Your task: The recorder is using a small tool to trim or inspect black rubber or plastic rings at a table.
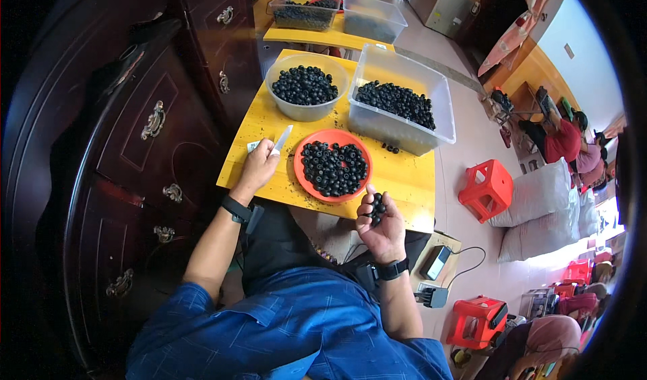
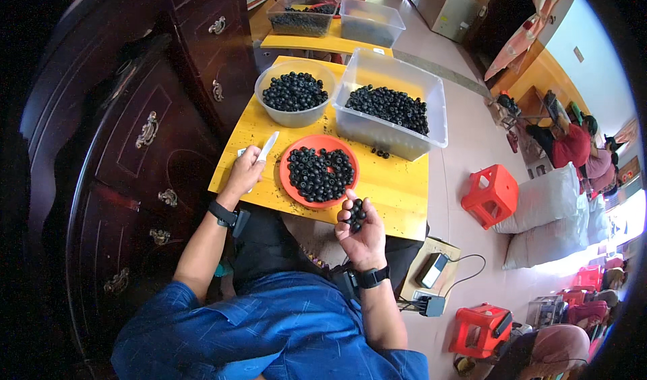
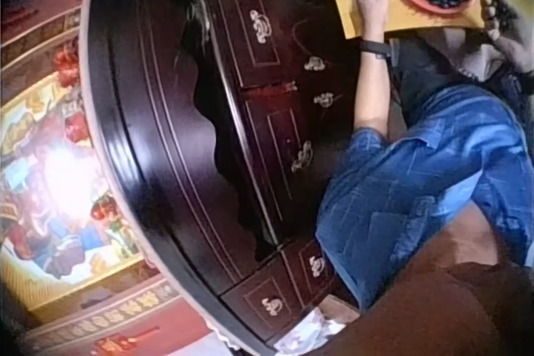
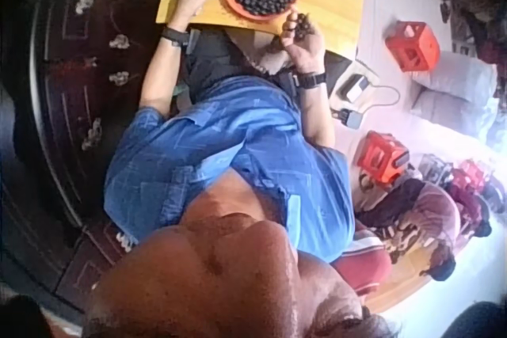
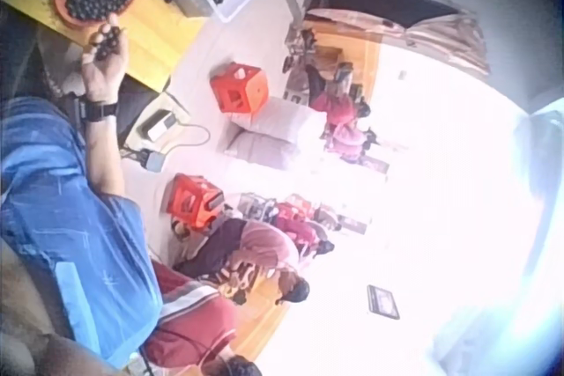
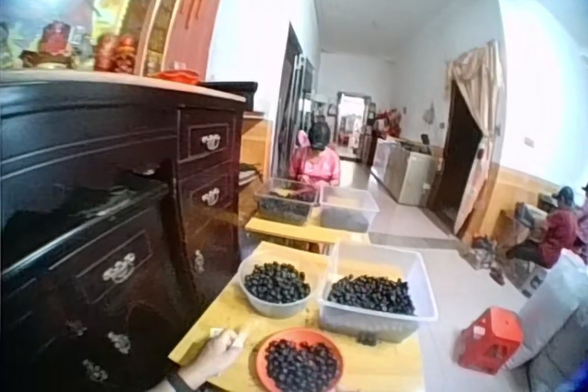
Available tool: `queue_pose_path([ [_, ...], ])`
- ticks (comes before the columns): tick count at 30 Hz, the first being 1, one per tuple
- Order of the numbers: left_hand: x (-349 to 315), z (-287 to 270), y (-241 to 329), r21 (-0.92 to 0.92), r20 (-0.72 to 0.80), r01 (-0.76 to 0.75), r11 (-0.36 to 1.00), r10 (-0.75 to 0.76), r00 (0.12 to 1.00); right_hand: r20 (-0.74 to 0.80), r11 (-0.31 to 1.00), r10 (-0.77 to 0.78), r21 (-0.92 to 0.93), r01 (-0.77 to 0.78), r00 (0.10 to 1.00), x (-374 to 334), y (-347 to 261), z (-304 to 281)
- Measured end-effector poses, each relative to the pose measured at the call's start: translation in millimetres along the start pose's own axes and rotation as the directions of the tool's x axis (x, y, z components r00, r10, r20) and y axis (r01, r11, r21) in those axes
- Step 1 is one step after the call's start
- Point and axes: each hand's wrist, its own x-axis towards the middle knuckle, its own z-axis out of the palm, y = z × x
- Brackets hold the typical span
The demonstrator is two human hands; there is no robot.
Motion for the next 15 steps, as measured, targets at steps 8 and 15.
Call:
queue_pose_path([
  [8, -15.2, -12.8, 45.4, -0.320, 0.096, 0.028, 0.947, 0.003, 0.995, 0.004, 0.986, -0.017, -0.163, 0.018, 1.000, -0.6, 13.9, 15.6],
  [15, -45.1, 2.8, 90.9, -0.327, 0.207, -0.125, 0.937, 0.200, 0.958, 0.000, 0.962, -0.027, -0.271, 0.026, 1.000, 15.1, 26.0, 6.0],
])
